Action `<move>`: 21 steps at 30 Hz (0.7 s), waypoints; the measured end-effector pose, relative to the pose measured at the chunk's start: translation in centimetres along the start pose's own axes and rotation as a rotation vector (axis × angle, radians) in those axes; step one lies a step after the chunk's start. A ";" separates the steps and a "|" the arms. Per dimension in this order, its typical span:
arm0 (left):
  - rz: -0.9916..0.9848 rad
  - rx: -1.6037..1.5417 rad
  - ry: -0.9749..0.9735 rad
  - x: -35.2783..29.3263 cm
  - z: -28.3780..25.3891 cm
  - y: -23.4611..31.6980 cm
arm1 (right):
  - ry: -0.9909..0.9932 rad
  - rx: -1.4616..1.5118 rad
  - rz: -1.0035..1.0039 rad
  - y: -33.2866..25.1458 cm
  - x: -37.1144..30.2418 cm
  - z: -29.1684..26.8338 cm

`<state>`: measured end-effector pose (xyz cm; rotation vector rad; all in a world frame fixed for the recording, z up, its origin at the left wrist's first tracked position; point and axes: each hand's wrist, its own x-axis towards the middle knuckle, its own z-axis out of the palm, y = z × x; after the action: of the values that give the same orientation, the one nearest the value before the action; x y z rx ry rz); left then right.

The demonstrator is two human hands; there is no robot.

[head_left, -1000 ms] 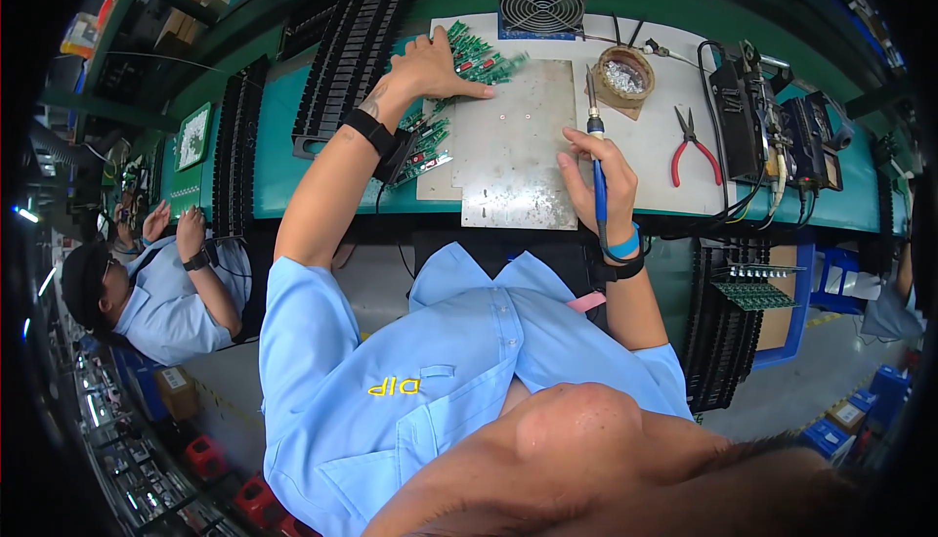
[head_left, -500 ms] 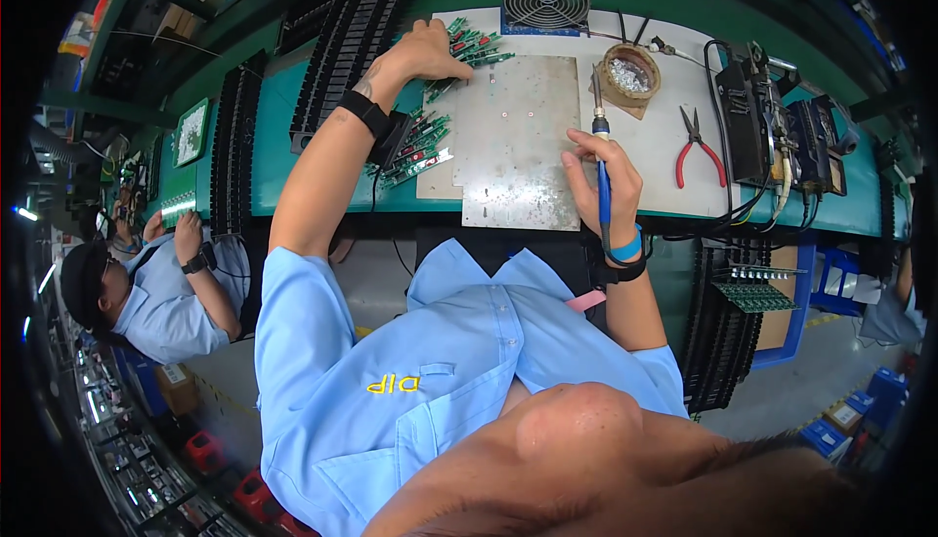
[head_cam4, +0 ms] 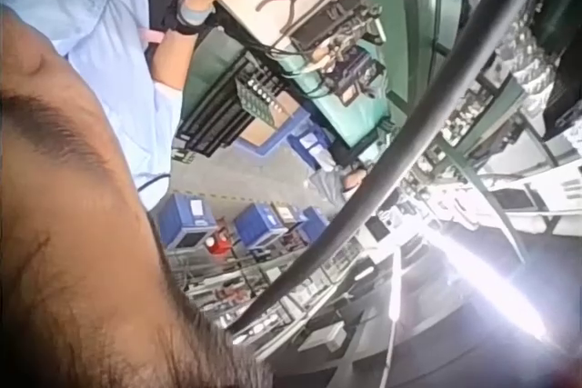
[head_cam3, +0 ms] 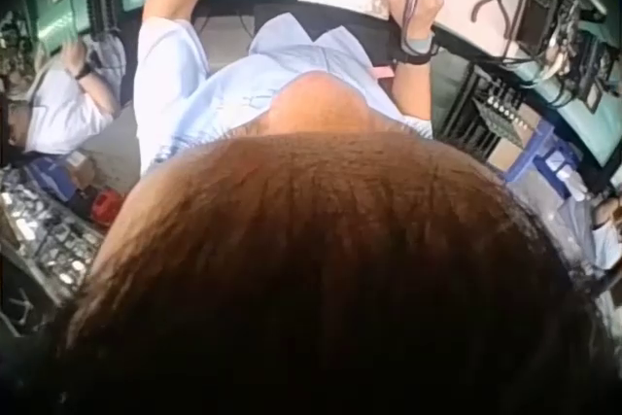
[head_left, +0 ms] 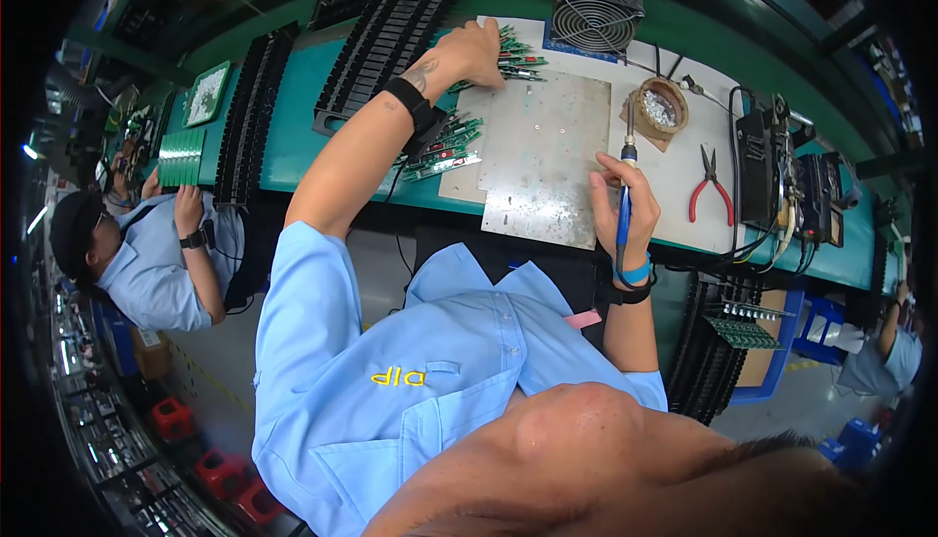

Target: Soldering small electronic components onto printed circuit board strips.

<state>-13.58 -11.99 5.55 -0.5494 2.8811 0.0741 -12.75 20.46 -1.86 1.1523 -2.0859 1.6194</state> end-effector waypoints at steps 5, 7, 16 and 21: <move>0.065 -0.015 0.003 -0.2 0.3 0.1 | 0.003 -0.023 -0.001 0.0 -0.1 0.1; 0.081 -0.005 0.026 -0.2 0.2 -0.2 | 0.005 -0.025 0.001 -0.1 -0.1 0.2; 0.162 0.018 0.104 -0.8 0.5 -0.5 | -0.025 -0.044 0.015 -0.3 0.1 0.4; 0.196 0.011 0.175 -0.7 1.0 0.4 | -0.010 -0.078 0.014 -0.4 -0.3 0.4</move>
<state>-12.92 -11.24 4.78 -0.2827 3.0959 0.0421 -12.19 20.22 -1.86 1.1246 -2.1481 1.5268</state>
